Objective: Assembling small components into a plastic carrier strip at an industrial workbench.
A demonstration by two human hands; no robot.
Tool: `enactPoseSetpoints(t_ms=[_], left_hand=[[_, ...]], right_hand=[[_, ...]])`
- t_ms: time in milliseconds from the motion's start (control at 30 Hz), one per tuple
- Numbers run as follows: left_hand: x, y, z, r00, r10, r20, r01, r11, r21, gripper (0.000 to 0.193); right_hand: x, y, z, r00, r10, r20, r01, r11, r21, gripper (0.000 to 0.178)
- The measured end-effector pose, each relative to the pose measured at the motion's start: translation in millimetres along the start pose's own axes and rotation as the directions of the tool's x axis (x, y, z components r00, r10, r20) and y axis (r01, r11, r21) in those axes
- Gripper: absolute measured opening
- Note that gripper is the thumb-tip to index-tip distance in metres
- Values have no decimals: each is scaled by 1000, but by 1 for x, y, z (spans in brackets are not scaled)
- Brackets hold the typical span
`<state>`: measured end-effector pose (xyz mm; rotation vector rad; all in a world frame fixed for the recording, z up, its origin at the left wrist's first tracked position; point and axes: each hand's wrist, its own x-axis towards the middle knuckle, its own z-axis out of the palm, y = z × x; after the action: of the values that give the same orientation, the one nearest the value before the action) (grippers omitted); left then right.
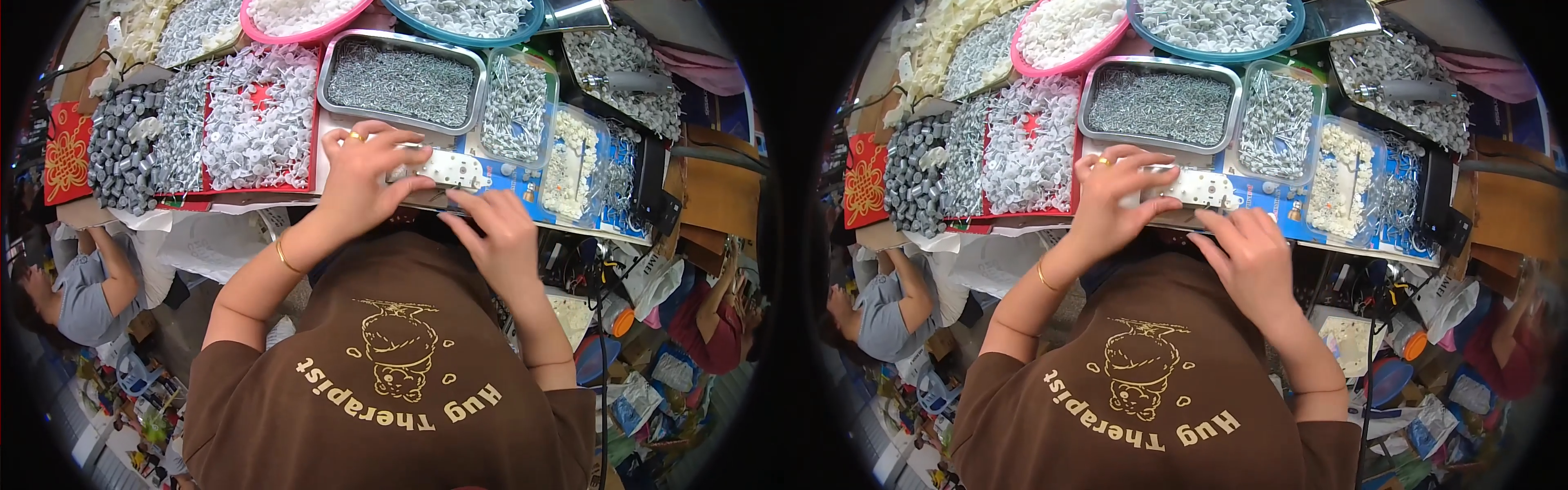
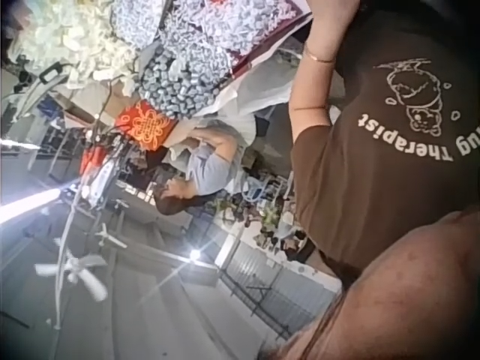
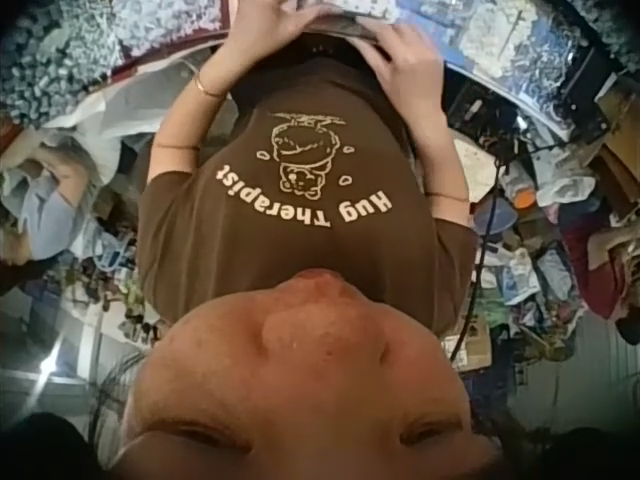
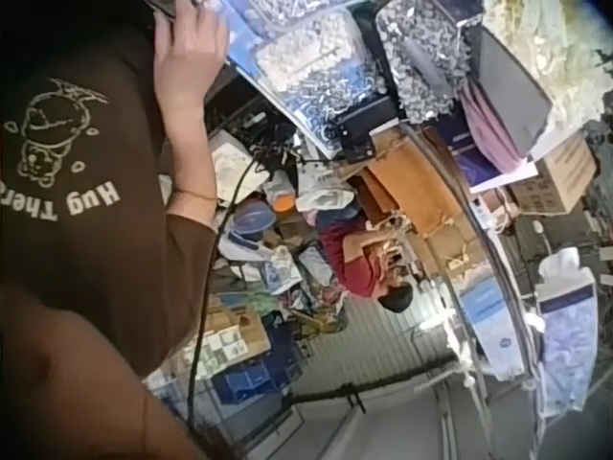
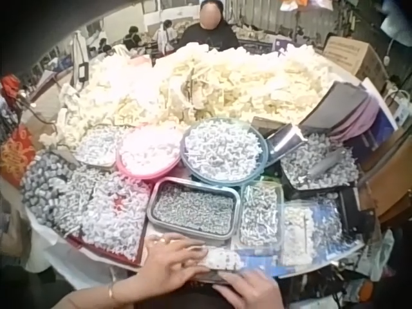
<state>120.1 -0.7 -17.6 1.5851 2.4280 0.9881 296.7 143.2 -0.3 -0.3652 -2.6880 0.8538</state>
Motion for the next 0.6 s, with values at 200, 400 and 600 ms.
enactPoseSetpoints(t_ms=[200,400,600], left_hand=[[13,-7,2,981,-116,156,158,942,-295,35],[22,-3,3,991,-66,115,94,964,-250,36],[16,-6,10,969,-161,186,214,923,-318,41]], right_hand=[[-16,14,32,996,89,-22,-82,972,219,46],[-6,23,38,979,-73,-188,101,984,144,33],[-3,30,23,895,384,-228,-238,842,483,7]])
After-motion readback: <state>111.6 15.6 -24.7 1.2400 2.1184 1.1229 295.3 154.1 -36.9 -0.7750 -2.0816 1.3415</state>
